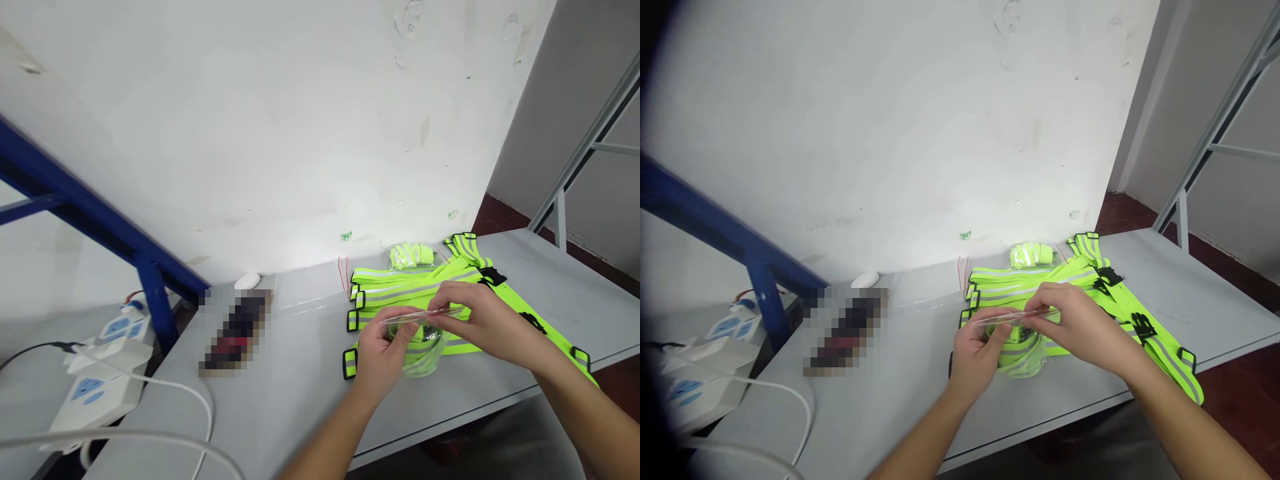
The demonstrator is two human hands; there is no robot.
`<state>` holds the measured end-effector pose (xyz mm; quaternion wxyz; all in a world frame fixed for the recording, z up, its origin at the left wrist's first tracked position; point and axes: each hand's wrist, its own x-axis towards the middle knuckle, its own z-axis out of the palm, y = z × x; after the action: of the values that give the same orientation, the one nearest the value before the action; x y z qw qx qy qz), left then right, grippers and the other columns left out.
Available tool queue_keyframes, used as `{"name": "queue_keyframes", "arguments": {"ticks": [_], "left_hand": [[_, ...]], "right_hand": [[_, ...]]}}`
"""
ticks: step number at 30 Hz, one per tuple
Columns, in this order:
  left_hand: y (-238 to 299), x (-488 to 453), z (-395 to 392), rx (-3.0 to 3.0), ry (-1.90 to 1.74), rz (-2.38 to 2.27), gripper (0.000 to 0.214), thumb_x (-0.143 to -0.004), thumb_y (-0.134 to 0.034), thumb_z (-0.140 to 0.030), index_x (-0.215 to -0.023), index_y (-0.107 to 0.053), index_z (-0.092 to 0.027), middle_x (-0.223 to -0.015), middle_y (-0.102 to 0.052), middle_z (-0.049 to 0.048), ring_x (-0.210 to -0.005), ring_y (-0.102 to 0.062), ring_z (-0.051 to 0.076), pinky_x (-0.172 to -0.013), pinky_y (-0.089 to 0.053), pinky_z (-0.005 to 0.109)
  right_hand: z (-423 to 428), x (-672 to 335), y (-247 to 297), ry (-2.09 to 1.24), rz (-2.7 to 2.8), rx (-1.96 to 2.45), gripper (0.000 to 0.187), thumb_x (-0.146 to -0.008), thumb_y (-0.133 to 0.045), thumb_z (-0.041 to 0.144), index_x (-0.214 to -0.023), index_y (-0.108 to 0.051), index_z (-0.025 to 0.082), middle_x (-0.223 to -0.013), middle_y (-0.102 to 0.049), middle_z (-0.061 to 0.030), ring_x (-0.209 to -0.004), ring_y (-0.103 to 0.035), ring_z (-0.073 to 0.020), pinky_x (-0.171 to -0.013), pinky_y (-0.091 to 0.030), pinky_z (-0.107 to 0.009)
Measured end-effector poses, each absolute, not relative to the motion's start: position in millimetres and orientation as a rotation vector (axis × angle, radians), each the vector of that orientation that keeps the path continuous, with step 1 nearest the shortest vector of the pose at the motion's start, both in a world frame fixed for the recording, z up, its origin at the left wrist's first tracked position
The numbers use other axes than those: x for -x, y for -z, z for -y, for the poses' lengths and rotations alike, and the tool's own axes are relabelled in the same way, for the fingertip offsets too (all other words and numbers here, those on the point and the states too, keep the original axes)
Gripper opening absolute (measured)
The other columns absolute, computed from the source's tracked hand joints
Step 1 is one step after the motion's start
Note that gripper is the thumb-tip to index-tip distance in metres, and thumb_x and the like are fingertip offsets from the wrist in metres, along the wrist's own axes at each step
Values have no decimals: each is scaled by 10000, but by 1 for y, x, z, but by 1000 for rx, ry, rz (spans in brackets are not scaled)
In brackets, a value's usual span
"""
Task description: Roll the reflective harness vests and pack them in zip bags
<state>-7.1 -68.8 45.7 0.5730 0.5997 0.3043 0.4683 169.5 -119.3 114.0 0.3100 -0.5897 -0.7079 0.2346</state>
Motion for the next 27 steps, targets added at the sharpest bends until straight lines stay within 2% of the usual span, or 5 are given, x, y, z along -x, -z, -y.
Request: {"name": "queue_keyframes", "arguments": {"ticks": [7,14,22,27], "left_hand": [[-48,8,70,-1438,-1091,-718,183,-813,-675,-363,-884,-712,-198,-913,-747,57,-883,-685,210,-798,-524,292],[-49,7,68,-1431,-1104,-692,216,-809,-678,-374,-884,-701,-173,-905,-751,61,-859,-694,197,-787,-532,282],[-44,7,67,-1436,-1104,-678,187,-841,-658,-345,-919,-687,-178,-926,-753,59,-864,-696,190,-786,-536,285],[-44,8,67,-1441,-1113,-653,200,-839,-662,-349,-935,-683,-174,-945,-748,67,-890,-693,195,-805,-535,292]], "right_hand": [[119,-163,-114,-577,1855,1509,161,-868,-621,359,-773,-655,234,-761,-648,-15,-730,-589,-168,-680,-425,-287],[117,-165,-109,-406,1907,1478,249,-900,-579,395,-756,-660,208,-707,-640,-29,-731,-578,-180,-735,-428,-325],[126,-177,-107,-535,1771,1535,174,-864,-635,328,-740,-643,207,-727,-632,0,-701,-578,-150,-661,-424,-274],[126,-175,-106,-422,1828,1476,175,-866,-640,348,-762,-657,209,-725,-629,1,-734,-565,-158,-761,-406,-308]]}}
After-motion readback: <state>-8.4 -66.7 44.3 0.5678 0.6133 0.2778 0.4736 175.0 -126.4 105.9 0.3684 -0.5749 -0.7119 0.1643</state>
